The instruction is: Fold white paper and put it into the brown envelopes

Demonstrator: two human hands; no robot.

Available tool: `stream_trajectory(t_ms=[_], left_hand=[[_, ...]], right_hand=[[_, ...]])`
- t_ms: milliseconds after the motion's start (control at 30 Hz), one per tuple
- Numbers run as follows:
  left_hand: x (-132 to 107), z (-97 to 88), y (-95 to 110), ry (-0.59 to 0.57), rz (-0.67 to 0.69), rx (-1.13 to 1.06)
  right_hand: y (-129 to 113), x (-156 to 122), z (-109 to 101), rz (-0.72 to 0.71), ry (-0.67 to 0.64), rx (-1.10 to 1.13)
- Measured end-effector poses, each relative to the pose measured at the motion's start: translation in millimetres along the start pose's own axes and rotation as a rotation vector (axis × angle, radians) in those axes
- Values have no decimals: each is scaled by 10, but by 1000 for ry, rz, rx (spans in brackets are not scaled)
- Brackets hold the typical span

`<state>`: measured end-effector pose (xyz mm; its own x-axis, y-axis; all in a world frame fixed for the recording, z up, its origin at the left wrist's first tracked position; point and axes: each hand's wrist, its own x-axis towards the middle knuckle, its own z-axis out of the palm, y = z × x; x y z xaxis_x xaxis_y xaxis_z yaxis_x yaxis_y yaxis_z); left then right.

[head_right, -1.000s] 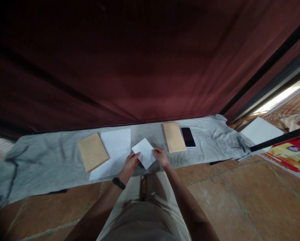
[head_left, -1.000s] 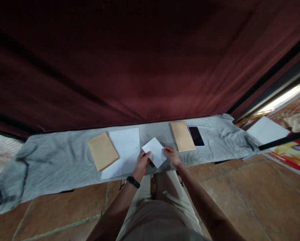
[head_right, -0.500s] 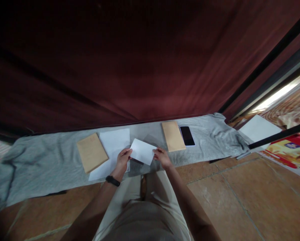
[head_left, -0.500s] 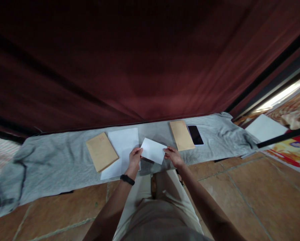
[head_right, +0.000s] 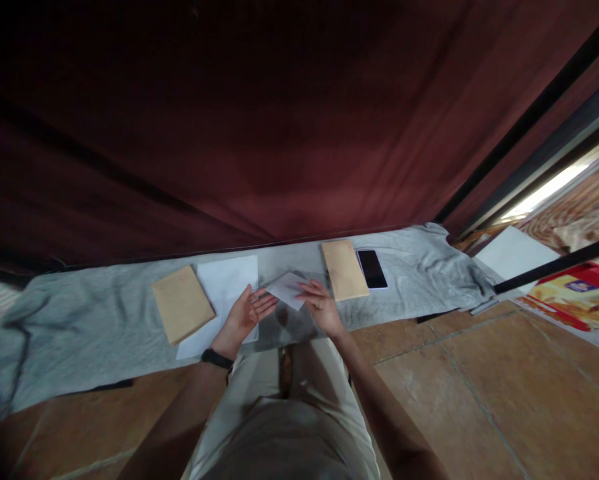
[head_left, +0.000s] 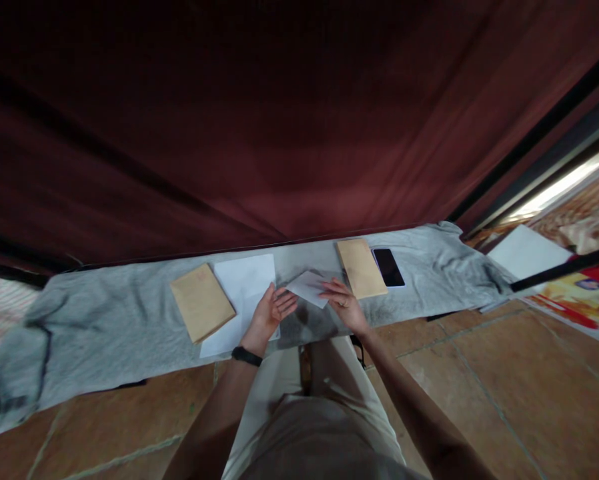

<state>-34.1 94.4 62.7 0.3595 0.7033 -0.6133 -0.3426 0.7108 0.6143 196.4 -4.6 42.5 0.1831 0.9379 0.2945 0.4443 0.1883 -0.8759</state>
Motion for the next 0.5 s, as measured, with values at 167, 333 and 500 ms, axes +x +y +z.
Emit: stream_trajectory(t_ms=[167,333,500], left_hand=[[35,-13,-160,74,43,175],[62,-6,-358,127,78,220],[5,55,-571,179,165,223]], right_hand=[[204,-141,32,-26,-33,-204],[431,-208,7,18,-77,-207],[494,-269,39,100,40,-196]])
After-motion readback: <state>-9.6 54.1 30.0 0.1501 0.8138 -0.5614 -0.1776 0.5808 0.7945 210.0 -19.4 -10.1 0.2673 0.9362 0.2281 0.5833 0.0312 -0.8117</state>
